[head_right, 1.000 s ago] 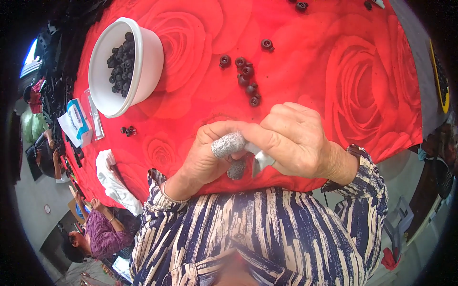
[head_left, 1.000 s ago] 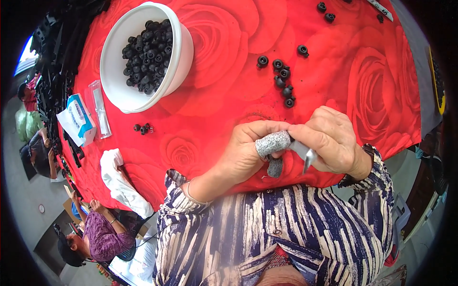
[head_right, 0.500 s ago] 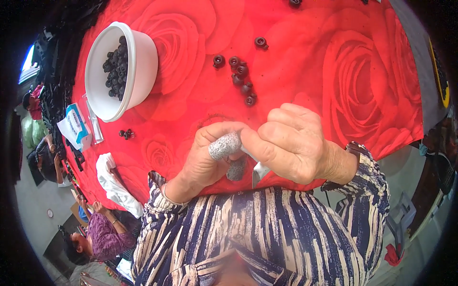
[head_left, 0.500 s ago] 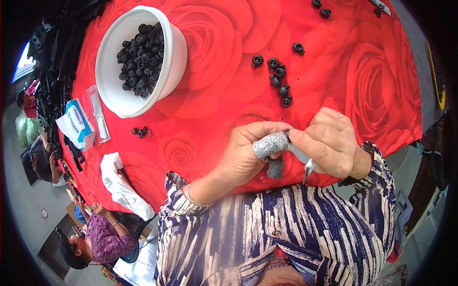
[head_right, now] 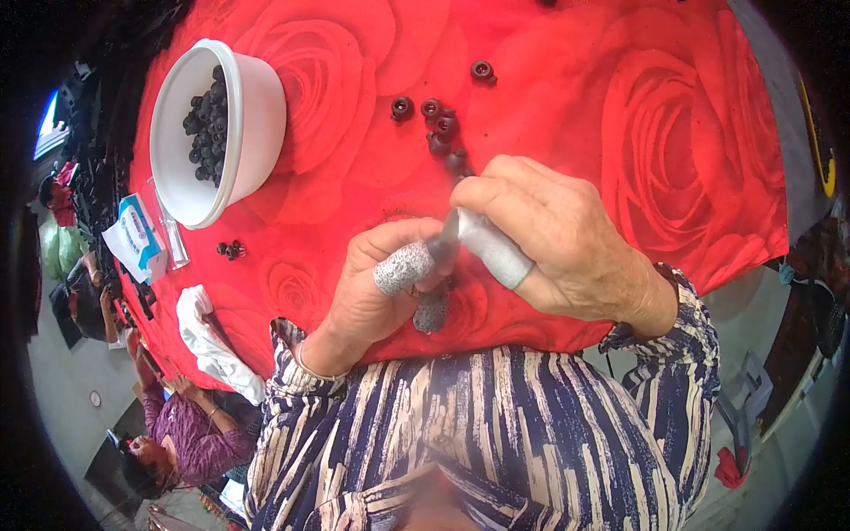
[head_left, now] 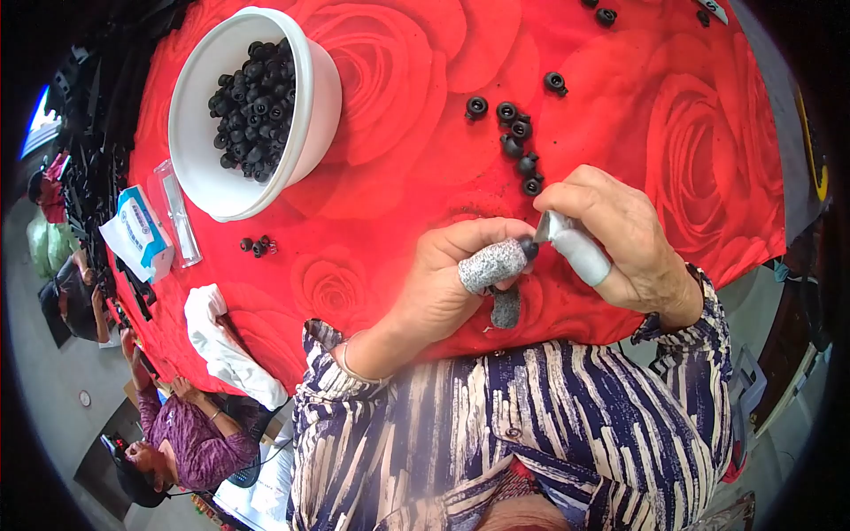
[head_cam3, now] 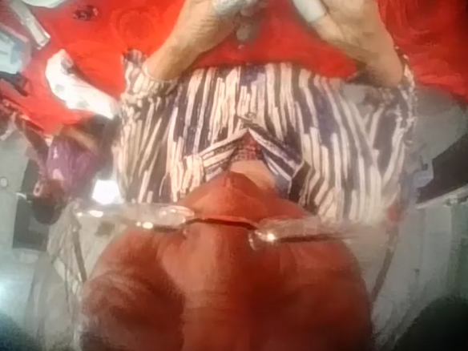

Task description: The person takes small black plastic components from a bowl, trims them using a small blade held by hand, and places the finished pieces onto the table.

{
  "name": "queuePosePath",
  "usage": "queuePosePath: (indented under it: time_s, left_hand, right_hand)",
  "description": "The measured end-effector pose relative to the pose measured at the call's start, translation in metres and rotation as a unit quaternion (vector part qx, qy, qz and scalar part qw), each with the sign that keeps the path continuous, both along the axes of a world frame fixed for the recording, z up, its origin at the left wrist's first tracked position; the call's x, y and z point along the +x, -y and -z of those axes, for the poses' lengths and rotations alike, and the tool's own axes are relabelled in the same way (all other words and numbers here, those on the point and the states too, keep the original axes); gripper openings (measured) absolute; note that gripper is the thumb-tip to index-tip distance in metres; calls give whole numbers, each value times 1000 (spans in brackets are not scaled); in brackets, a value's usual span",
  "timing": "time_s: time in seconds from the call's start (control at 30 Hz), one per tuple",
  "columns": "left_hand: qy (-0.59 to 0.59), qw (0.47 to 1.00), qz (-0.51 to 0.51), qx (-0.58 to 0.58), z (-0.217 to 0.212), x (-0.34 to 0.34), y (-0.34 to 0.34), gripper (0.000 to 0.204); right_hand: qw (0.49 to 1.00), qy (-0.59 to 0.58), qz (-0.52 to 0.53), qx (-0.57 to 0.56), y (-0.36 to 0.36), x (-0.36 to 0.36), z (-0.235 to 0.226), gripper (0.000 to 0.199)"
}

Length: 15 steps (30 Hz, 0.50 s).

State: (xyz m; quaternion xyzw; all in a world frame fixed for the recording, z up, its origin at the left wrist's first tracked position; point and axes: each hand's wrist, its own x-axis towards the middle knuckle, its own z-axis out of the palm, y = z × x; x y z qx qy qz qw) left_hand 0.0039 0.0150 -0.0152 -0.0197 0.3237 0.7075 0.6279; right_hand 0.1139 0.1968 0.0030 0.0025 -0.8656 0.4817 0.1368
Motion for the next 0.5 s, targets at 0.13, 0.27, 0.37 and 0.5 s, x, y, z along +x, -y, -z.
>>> queuePosePath:
  time_s: [0.13,0.27,0.37,0.5]
  left_hand:
    - [-7,1000,4,7,1,0,0,28]
    - [0,1000,9,13,1,0,0,28]
    - [9,1000,8,10,2,1,0,28]
    - [8,1000,5,12,4,2,1,28]
  right_hand:
    - [1000,7,5,14,0,0,2,26]
    - [1000,11,2,7,0,0,1,26]
    - [1000,13,0,16,0,1,2,26]
    - [1000,15,-5,22,0,1,2,26]
